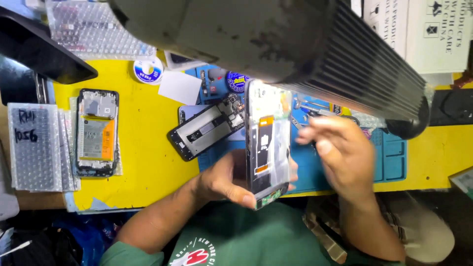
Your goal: Disassembling a mobile phone to remove the battery, involving prying the frame and disconnecting internal cables.
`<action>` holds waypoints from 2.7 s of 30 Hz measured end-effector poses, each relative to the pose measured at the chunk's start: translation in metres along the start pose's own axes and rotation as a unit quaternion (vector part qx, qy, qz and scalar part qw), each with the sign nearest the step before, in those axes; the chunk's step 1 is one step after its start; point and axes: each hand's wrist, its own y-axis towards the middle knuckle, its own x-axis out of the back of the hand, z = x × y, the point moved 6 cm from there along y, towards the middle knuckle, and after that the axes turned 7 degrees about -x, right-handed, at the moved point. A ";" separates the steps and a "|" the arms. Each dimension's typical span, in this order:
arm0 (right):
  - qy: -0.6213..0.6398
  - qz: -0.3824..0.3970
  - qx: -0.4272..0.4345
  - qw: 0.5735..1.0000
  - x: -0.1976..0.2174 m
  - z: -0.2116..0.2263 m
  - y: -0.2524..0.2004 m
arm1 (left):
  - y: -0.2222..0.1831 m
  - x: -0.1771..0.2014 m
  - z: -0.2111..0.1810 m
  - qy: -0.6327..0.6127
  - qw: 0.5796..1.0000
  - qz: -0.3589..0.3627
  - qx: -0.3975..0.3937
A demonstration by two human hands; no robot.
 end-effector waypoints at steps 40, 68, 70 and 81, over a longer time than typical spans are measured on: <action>-0.094 0.544 -0.217 0.805 -0.127 -0.060 -0.033 | -0.123 0.007 0.001 0.800 0.453 0.150 -0.363; -0.028 0.480 -0.117 0.869 -0.094 -0.069 -0.062 | -0.135 0.046 0.010 0.816 0.493 0.084 -0.291; -0.044 0.465 -0.114 0.877 -0.095 -0.068 -0.068 | -0.133 0.046 0.010 0.820 0.488 0.087 -0.286; -0.182 0.391 0.048 0.901 -0.110 -0.038 -0.077 | -0.126 0.051 0.008 0.800 0.520 0.096 -0.283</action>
